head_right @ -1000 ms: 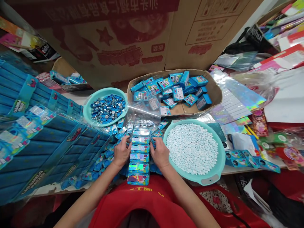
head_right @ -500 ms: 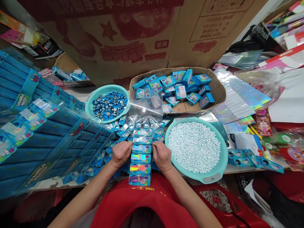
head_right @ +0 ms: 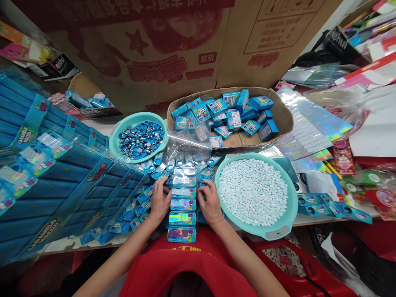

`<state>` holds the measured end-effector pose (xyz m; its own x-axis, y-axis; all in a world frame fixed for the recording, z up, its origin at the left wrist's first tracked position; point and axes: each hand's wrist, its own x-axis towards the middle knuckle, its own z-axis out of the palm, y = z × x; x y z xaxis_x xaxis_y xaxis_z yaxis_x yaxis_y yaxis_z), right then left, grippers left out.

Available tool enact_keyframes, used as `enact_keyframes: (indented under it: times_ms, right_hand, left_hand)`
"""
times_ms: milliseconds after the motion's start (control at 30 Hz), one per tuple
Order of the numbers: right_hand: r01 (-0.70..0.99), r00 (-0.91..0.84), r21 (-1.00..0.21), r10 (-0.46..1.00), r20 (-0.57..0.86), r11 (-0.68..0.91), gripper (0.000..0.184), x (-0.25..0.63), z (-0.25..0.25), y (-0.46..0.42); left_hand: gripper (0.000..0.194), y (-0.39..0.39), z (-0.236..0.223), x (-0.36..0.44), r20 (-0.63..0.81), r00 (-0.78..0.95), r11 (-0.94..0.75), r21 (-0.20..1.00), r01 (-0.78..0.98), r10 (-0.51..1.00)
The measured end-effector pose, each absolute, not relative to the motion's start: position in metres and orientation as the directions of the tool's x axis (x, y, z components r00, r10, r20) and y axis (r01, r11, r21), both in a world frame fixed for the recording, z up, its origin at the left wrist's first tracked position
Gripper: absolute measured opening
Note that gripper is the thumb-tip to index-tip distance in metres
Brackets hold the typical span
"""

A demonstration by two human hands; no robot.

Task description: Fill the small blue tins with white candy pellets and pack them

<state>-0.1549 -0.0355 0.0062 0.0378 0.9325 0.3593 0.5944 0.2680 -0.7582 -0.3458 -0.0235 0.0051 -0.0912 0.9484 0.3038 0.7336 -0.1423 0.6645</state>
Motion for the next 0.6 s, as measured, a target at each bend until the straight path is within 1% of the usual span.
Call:
enact_keyframes:
  times_ms: [33,100,167,200,233,300,333,400,467,600]
  right_hand:
    - [0.541,0.045,-0.807,0.950,0.310,0.238,0.007,-0.156,0.004,-0.035]
    - [0.421,0.060,-0.893,0.978,0.200,0.156,0.008,-0.159,0.001,-0.032]
    - [0.342,0.117,-0.938,0.987,0.106,0.060,0.019,-0.162,-0.002,-0.029]
    - [0.338,0.145,-0.941,0.986,0.080,0.027,0.023,-0.164,-0.003,-0.027]
    - [0.356,0.163,-0.935,0.984,0.071,0.009,0.023,-0.165,-0.003,-0.026]
    - [0.416,0.174,-0.910,0.981,0.082,0.003,0.020,-0.168,-0.003,-0.024]
    - [0.436,0.177,-0.900,0.980,0.092,0.006,0.021,-0.169,-0.003,-0.024]
    - [0.429,0.195,-0.903,0.975,0.103,0.010,0.025,-0.171,-0.001,-0.026]
    - [0.364,0.216,-0.931,0.973,0.084,0.000,0.026,-0.172,0.002,-0.029]
    - [0.182,0.249,-0.980,0.968,-0.039,-0.086,0.026,-0.174,0.010,-0.032]
  left_hand:
    - [0.029,-0.020,0.004,-0.345,0.245,-0.094,-0.105,0.689,0.717,0.965]
    - [0.021,-0.015,0.004,-0.343,0.153,-0.066,-0.064,0.711,0.701,0.986]
    - [0.023,-0.012,0.003,-0.340,0.091,-0.054,-0.026,0.707,0.707,0.994]
    - [0.026,-0.012,0.003,-0.338,0.068,-0.067,0.000,0.700,0.714,0.995]
    - [0.028,-0.013,0.004,-0.335,0.056,-0.095,0.029,0.697,0.717,0.994]
    - [0.030,-0.016,0.006,-0.330,0.053,-0.148,0.067,0.707,0.704,0.988]
    - [0.030,-0.018,0.008,-0.327,0.054,-0.170,0.079,0.724,0.685,0.984]
    - [0.028,-0.023,0.011,-0.323,0.039,-0.219,0.108,0.778,0.619,0.975]
    - [0.026,-0.027,0.014,-0.319,-0.001,-0.275,0.149,0.841,0.520,0.961]
    - [0.025,-0.029,0.016,-0.313,-0.069,-0.393,0.184,0.948,0.262,0.917]
